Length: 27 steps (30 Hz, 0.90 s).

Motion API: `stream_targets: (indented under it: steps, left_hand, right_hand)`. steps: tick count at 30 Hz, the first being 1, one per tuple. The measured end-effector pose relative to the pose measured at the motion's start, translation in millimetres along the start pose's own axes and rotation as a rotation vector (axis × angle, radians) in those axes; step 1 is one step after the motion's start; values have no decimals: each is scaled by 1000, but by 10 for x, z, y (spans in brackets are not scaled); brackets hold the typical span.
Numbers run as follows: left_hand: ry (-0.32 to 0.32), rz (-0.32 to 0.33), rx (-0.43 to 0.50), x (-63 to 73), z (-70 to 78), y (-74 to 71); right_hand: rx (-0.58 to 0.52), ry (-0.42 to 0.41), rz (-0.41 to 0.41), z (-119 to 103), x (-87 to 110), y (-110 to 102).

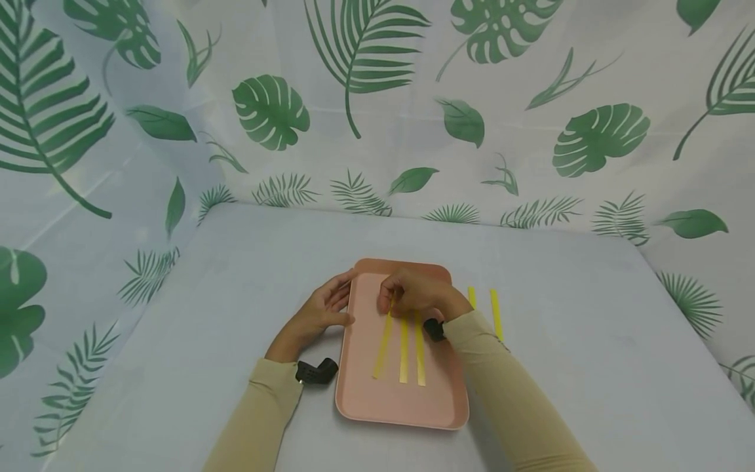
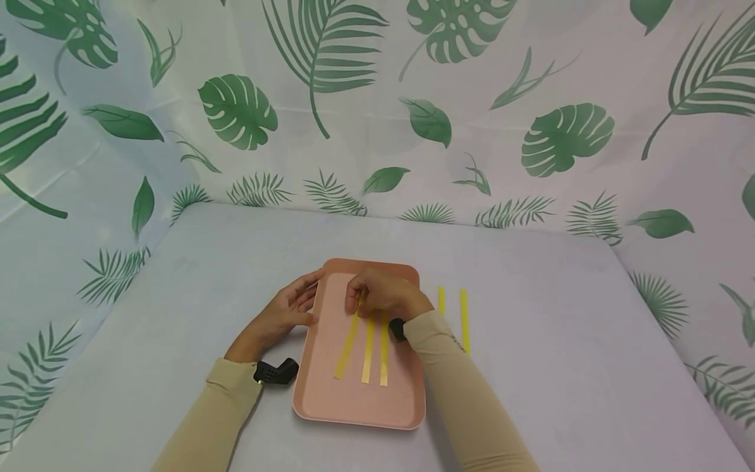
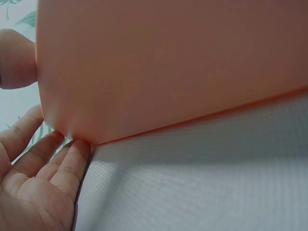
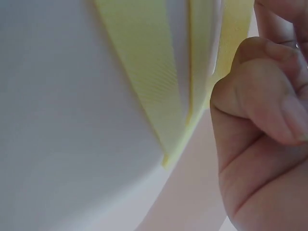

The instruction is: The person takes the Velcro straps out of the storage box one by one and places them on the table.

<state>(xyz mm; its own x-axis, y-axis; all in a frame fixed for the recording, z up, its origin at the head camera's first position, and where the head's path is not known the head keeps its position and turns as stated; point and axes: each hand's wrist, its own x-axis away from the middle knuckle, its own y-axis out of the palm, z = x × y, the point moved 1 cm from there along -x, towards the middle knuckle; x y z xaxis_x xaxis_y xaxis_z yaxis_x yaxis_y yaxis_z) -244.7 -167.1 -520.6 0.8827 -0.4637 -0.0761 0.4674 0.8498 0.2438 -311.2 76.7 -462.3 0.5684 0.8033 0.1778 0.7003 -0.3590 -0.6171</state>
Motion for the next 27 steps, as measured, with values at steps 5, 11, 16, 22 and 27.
stream_targets:
  steps: [5,11,16,22,27]
  left_hand:
    - [1,-3,-3,-5,-4,10]
    - [12,-10,6,-8,-5,12]
    - [10,-10,2,-12,-8,10]
    - [-5,11,-27,-7,6,15]
    - [-4,13,-27,3,14,13]
  right_hand:
    - [26,-27,29,-5,25,-8]
    - [96,-69,78,-49,79,-36]
    - [40,-92,77,-110,110,-82]
    - [46,-113,120,-160,149,-148]
    - [-8,-125,192,-181,187,-176]
